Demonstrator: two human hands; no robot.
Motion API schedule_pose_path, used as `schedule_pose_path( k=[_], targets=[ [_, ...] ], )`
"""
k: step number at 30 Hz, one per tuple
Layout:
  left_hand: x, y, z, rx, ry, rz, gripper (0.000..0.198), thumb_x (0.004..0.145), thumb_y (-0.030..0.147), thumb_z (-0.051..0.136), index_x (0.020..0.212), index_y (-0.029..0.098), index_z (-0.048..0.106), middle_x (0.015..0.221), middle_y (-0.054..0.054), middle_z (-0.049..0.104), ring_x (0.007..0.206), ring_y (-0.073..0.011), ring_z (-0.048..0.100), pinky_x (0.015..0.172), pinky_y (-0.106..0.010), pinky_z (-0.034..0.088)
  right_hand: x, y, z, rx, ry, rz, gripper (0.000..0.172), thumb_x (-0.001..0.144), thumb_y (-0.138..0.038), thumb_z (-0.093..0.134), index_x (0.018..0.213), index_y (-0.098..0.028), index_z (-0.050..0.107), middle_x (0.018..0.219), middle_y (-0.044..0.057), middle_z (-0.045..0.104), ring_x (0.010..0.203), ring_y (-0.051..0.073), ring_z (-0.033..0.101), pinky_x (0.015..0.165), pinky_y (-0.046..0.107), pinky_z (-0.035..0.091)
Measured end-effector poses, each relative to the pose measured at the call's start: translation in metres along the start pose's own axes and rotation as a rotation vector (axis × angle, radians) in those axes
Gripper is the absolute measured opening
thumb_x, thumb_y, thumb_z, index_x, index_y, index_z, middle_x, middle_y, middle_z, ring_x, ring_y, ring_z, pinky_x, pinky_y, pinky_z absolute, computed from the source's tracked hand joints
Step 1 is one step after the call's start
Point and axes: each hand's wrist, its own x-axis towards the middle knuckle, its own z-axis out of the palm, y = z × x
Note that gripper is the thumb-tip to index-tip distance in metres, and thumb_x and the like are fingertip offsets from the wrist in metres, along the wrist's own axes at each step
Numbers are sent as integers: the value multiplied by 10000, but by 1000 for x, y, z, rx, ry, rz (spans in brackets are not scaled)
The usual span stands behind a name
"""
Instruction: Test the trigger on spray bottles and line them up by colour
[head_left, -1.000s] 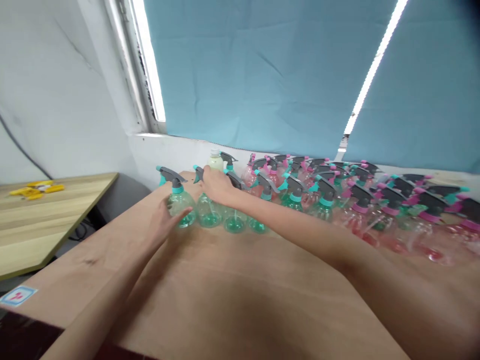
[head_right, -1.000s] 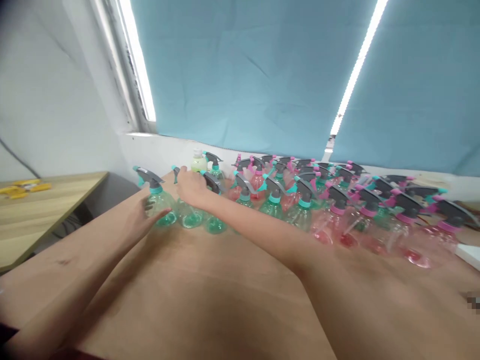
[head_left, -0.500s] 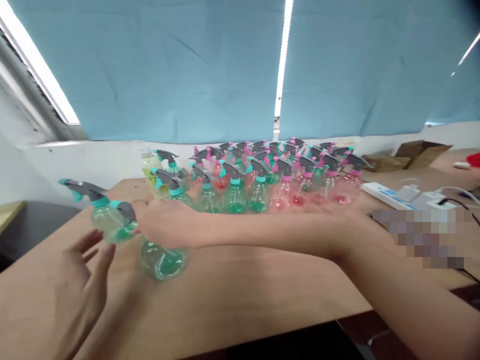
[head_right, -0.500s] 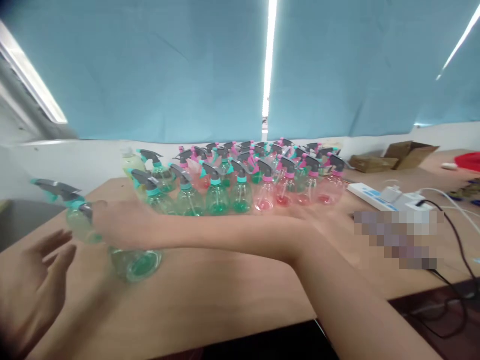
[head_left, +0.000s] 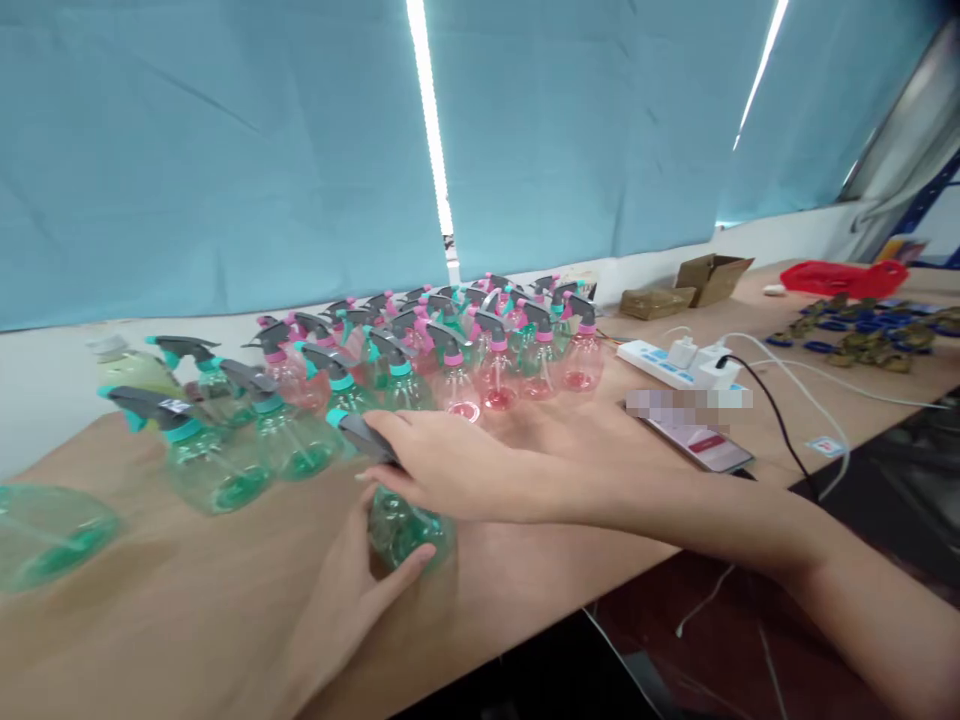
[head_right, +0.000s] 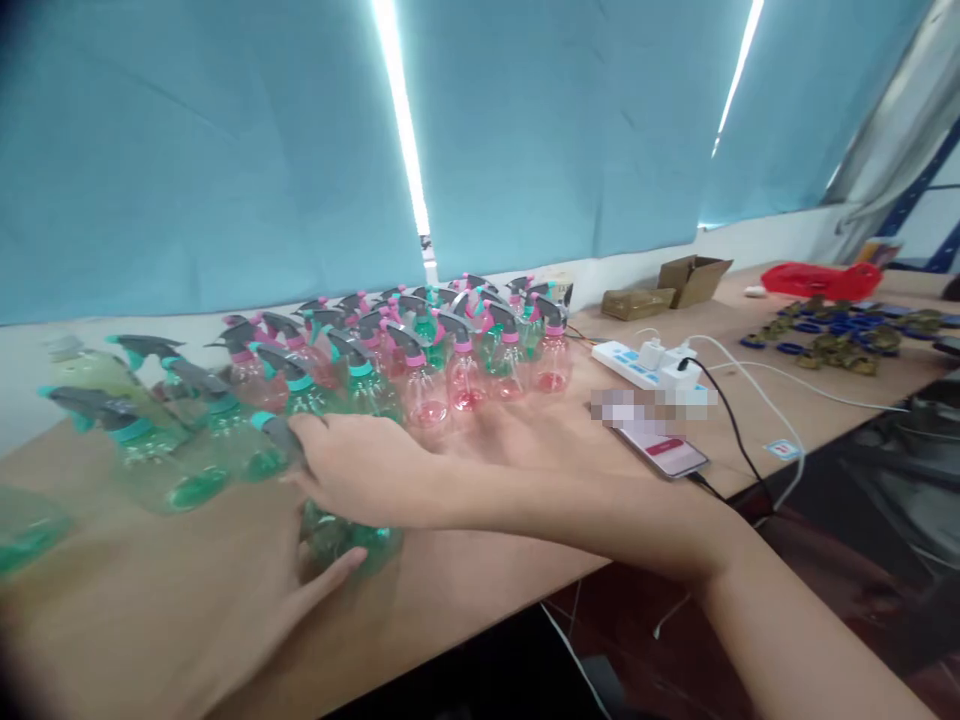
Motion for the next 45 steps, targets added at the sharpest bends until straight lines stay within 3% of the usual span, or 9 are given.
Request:
schedule_pose_path(
  k=[5,9,13,16,20,24,29,37,45],
  targets=[
    [12,14,46,-119,-182,-20,653,821,490,670,1368,291,373,1306,-90,595,1235,-350,550,1003,-514,455,-34,50,-17,273,51,42,399,864,-443,619,1152,-171,568,1041,60,681,892,198,634,727,319,485],
    [25,14,66,-131,-220,43,719,841,491,670,1434,293,316,1362,-107,549,1229,-353,551,975,-516,463,-45,75,-21,577,49,106,487,762,-390,741,1175,-193,576,1084,43,675,938,180,644,797,323,510],
    [40,18,79,-115,-231,145,814,827,498,696,1477,289,254,1431,-135,477,1314,-361,458,1039,-532,392,-41,86,-15,700,100,211,398,732,-399,765,1035,-192,612,911,8,651,793,154,609,698,303,488],
    [49,17,85,-133,-235,210,841,810,507,715,1480,287,257,1452,-141,450,1341,-366,420,1066,-539,356,-32,93,-8,724,134,177,335,789,-422,706,1002,-187,601,870,1,614,765,147,578,688,302,473],
    [58,8,88,-138,-240,210,843,787,547,722,1465,277,301,1411,-144,497,1304,-376,462,1036,-539,389,-18,103,8,705,226,113,227,815,-302,643,1005,-198,576,931,17,621,845,171,591,781,337,494],
    [60,-3,84,-87,-254,228,840,818,599,667,1475,250,276,1466,-162,433,1350,-390,394,1051,-576,351,-8,109,23,686,282,44,230,749,-163,569,976,-204,574,916,20,631,826,178,595,800,360,506],
    [58,-14,74,35,-289,229,856,805,629,670,1469,256,279,1372,-155,511,1255,-390,484,994,-576,410,0,110,25,743,220,17,288,707,-124,515,971,-201,603,815,4,604,764,169,578,765,356,518],
    [53,-23,74,277,-317,266,809,791,647,670,1405,212,373,1335,-168,527,1226,-401,495,978,-591,419,-3,109,16,911,89,92,450,699,-72,494,1105,-199,641,1041,38,675,874,164,620,782,323,514],
    [55,-21,74,363,-356,274,816,824,678,600,1385,120,400,1348,-225,520,1252,-403,474,1011,-572,402,-2,108,24,1029,162,35,392,676,-91,475,994,-216,666,1005,28,670,920,165,630,836,340,522]
  ],
)
